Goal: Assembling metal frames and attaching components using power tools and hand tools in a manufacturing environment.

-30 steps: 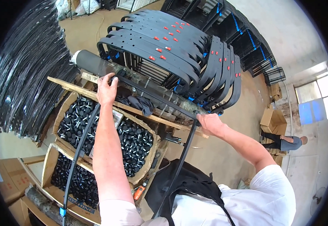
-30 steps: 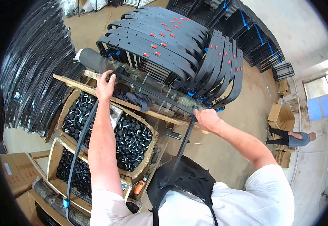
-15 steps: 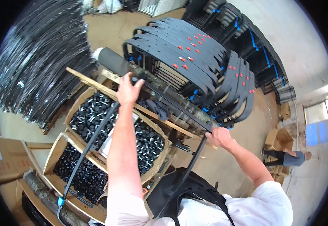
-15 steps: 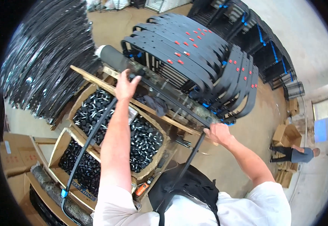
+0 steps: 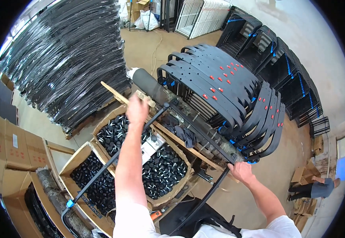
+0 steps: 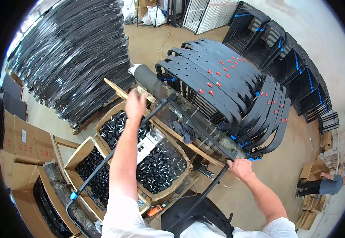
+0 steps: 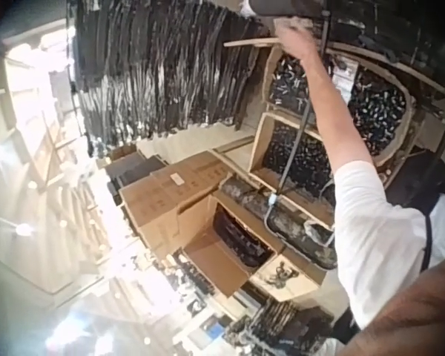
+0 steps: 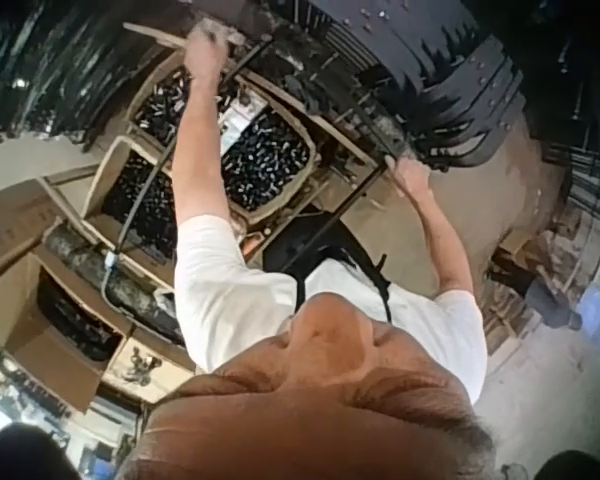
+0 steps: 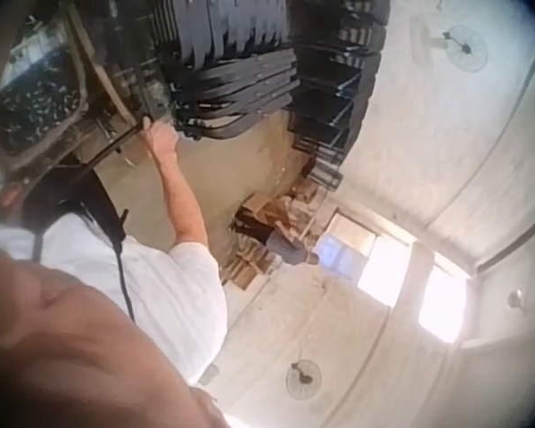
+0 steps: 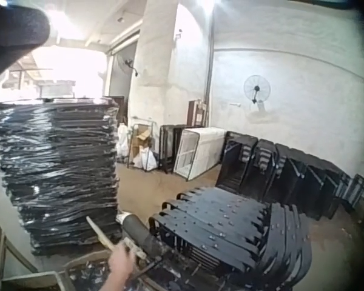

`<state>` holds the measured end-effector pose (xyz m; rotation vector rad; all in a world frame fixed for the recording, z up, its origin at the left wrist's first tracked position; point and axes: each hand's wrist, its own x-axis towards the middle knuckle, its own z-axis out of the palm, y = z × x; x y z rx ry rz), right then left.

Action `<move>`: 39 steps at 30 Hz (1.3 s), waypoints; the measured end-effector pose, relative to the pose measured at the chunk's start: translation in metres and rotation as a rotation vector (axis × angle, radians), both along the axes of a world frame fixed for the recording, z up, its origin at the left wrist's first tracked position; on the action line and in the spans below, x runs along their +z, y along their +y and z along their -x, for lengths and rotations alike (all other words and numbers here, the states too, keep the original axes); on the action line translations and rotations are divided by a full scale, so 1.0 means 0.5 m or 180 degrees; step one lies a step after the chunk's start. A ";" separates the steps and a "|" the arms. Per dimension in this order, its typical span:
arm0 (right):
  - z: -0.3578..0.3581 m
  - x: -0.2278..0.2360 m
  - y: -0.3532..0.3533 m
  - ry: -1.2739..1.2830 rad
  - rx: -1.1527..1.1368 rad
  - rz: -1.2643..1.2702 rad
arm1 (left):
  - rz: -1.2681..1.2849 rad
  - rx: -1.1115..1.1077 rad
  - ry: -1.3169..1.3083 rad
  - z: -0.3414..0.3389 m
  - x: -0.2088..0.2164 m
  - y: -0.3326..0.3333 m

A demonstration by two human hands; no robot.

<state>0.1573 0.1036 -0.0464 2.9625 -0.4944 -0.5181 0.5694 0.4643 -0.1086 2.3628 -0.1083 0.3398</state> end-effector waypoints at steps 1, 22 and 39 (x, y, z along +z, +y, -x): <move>0.009 0.003 -0.005 -0.0038 0.0058 0.0023 | -0.0078 -0.0323 -0.0149 0.020 0.022 -0.047; 0.013 0.006 -0.013 0.0034 -0.0115 -0.0008 | -0.1973 -0.1324 0.0334 0.027 0.054 -0.129; 0.000 0.002 -0.001 -0.0076 0.0035 -0.0103 | -0.1596 -0.0743 0.0318 -0.036 0.016 0.068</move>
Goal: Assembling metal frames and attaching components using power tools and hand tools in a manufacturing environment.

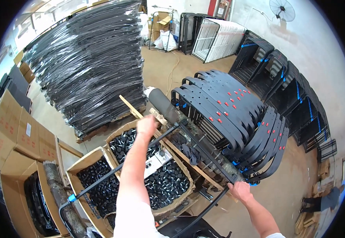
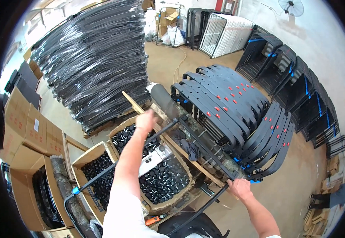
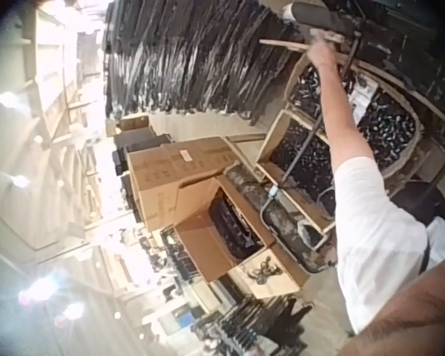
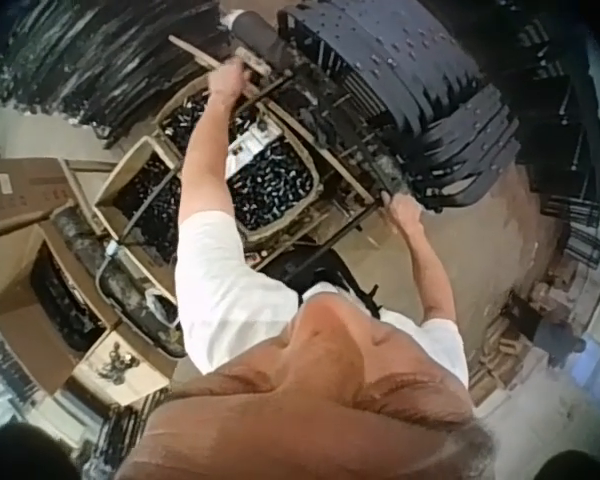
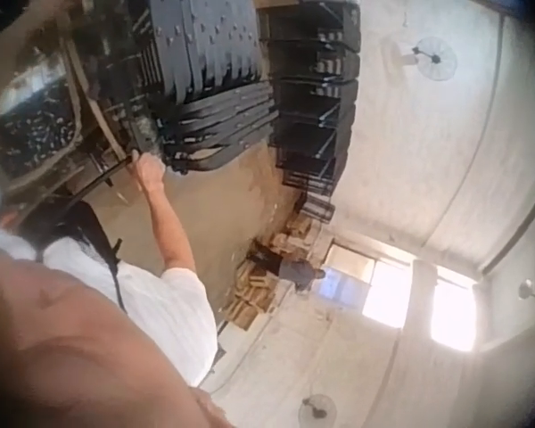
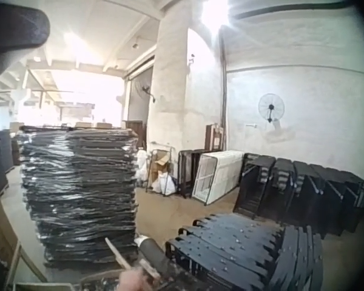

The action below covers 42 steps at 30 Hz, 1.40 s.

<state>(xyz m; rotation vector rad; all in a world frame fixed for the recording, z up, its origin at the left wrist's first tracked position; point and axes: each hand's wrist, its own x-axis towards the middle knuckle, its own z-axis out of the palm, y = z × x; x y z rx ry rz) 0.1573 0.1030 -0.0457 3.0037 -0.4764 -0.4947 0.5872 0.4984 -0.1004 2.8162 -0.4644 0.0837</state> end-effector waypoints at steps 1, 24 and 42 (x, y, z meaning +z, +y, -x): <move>0.003 0.001 -0.003 -0.0003 0.0011 0.0014 | -0.0010 0.0488 0.0118 0.005 0.009 0.017; -0.022 0.089 0.016 0.0386 0.0148 -0.0175 | -0.0427 -0.0837 0.0014 0.039 0.017 -0.238; -0.001 0.018 -0.020 0.0163 0.0018 0.0149 | 0.1477 -0.0590 -0.0162 0.362 -0.018 -0.112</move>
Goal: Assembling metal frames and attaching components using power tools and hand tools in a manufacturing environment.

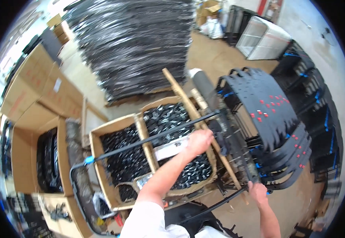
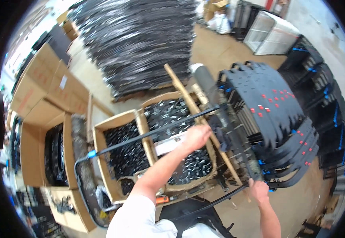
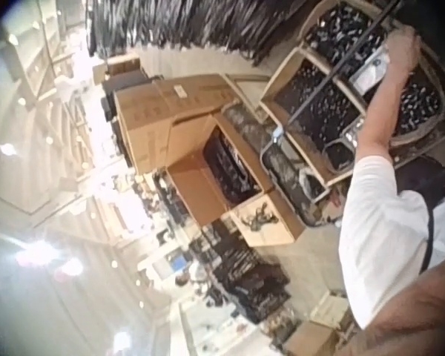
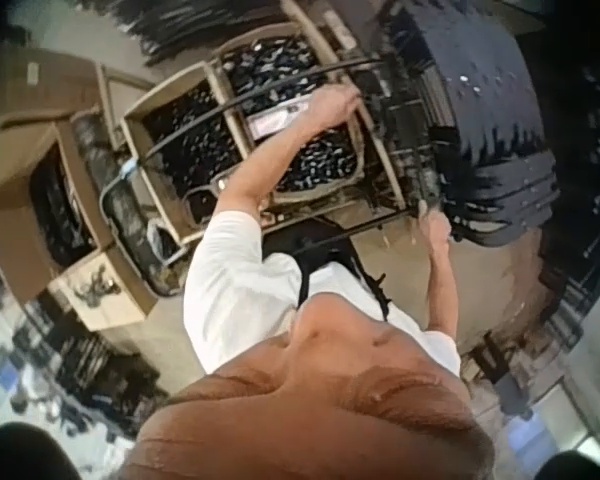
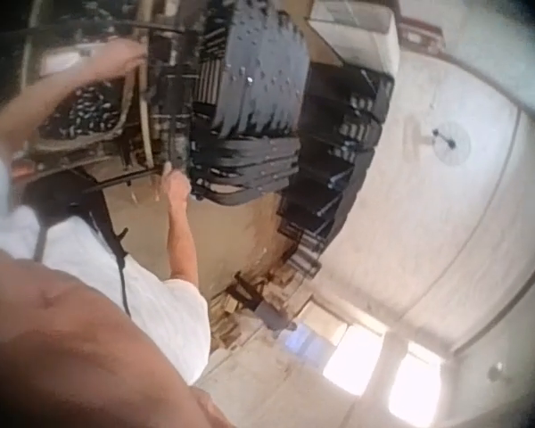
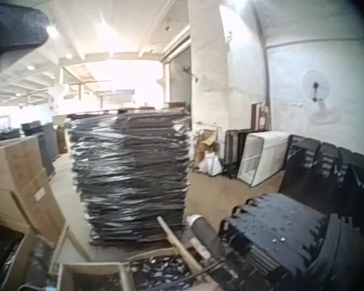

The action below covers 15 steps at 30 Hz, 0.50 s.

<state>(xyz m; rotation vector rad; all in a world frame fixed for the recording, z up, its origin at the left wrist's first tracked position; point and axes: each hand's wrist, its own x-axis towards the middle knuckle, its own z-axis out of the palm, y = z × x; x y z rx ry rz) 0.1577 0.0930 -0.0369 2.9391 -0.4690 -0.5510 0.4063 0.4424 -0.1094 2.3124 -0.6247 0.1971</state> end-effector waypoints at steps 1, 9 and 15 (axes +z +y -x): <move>-0.010 0.007 0.012 0.0071 0.0150 -0.0054 | 0.0040 -0.0054 0.0100 0.058 -0.012 0.032; -0.030 -0.015 -0.010 0.0098 -0.0104 0.0033 | 0.0699 0.1067 0.0347 0.416 -0.001 0.298; -0.017 -0.028 -0.018 0.0020 0.0344 0.0073 | 0.0594 0.1652 0.0359 0.484 -0.001 0.384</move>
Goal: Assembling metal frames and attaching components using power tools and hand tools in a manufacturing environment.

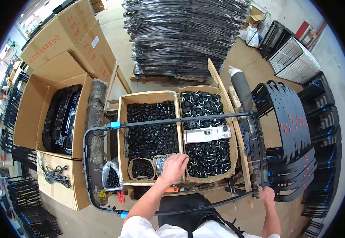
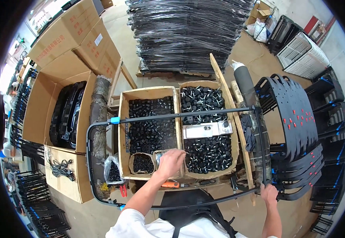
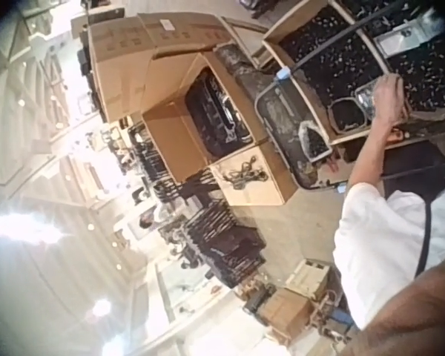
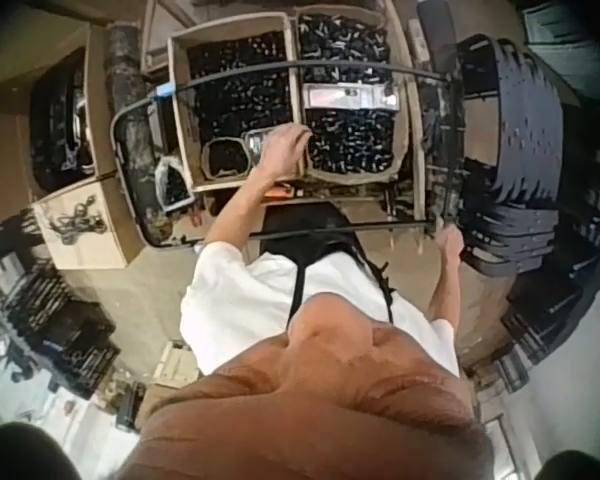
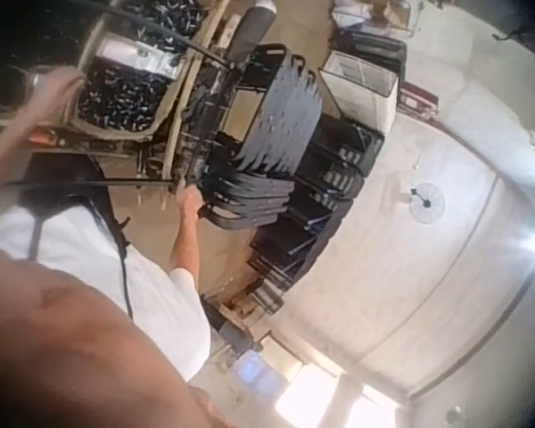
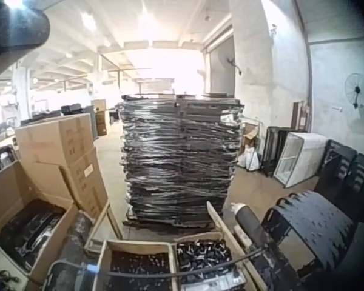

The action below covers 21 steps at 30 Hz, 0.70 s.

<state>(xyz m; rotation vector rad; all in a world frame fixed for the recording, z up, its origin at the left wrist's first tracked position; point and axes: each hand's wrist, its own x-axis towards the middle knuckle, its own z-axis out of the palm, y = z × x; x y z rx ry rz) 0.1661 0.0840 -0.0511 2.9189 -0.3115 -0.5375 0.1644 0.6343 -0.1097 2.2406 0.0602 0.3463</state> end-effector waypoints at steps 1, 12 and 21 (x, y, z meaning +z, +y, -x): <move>-0.007 -0.006 -0.005 0.0000 -0.0200 0.0088 | -0.0119 -0.0180 0.0063 -0.016 0.009 -0.005; 0.007 -0.038 0.009 -0.0395 0.0114 0.0427 | -0.2499 -0.0322 0.0549 -0.365 -0.242 -0.056; 0.026 -0.028 -0.005 -0.0143 -0.0856 -0.0042 | -0.0997 -0.0417 0.2162 -0.507 -0.390 -0.036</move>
